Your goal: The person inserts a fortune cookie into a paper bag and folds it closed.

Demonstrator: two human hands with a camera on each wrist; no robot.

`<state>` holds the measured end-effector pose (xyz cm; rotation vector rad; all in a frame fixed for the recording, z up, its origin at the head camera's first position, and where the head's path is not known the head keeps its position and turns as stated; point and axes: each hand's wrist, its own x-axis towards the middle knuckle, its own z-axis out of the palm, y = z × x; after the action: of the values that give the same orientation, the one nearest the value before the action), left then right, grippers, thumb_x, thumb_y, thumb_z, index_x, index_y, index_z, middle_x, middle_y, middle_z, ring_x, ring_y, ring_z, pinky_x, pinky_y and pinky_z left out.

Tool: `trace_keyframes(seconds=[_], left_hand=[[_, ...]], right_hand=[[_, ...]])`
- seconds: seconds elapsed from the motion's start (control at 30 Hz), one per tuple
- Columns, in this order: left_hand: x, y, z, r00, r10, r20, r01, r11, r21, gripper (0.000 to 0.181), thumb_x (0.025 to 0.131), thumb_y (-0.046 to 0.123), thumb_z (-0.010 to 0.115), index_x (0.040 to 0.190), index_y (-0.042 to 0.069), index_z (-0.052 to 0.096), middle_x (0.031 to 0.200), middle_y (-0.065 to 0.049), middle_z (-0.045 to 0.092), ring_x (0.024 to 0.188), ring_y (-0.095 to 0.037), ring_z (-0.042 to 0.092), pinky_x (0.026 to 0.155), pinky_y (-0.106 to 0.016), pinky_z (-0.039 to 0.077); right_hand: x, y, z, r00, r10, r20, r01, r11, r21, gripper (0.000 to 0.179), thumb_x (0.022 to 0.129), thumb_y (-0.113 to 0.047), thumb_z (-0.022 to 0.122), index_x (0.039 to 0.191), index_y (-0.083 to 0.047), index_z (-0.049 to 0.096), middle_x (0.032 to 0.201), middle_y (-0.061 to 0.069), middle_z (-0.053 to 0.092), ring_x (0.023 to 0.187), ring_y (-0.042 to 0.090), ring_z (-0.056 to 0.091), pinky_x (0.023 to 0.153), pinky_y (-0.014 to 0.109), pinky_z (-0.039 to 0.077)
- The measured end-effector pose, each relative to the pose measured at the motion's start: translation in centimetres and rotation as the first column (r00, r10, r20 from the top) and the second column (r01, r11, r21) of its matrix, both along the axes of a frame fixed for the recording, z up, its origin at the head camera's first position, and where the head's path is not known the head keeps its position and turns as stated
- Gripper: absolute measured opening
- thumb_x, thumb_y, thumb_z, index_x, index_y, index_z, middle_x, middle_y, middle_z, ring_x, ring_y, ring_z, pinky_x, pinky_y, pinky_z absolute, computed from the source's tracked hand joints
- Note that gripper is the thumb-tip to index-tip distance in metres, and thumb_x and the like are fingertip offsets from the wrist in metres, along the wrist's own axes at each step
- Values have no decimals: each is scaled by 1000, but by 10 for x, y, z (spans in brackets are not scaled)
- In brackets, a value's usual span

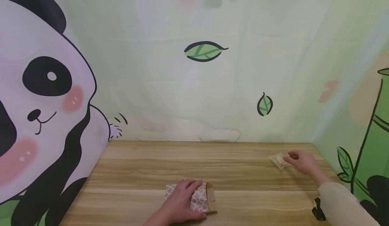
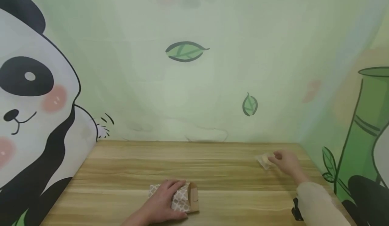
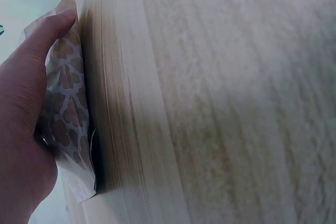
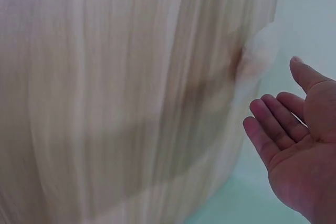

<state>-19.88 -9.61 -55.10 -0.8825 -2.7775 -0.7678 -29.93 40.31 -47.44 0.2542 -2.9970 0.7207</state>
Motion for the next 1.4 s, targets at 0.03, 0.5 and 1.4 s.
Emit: trace_keyframes(seconds=[0.03, 0.5, 1.4], left_hand=[[0, 0, 0, 1000, -1, 0, 1, 1000, -1, 104, 71, 62, 92, 154, 11, 54, 142, -10, 61, 132, -31, 59, 122, -59, 39], [0, 0, 5, 998, -21, 54, 22, 1000, -14, 102, 75, 64, 90, 155, 12, 53, 143, -6, 59, 134, -27, 56, 124, -59, 37], [2, -5, 6, 999, -23, 38, 24, 1000, -20, 101, 76, 63, 90, 155, 11, 53, 144, -6, 59, 134, -27, 57, 124, -59, 37]], right_hand=[[0, 1, -3, 1000, -4, 5, 4, 1000, -5, 54, 106, -26, 67, 126, 24, 60, 118, 40, 69, 111, 56, 67, 92, 64, 58], [-10, -10, -30, 997, -66, 33, 66, 998, 5, 57, 110, -34, 60, 127, 20, 62, 121, 37, 68, 112, 55, 65, 94, 66, 55], [22, -68, -50, 918, 325, -227, -334, 943, -4, 27, 97, -23, 80, 114, -2, 81, 113, 20, 79, 104, 43, 76, 87, 60, 62]])
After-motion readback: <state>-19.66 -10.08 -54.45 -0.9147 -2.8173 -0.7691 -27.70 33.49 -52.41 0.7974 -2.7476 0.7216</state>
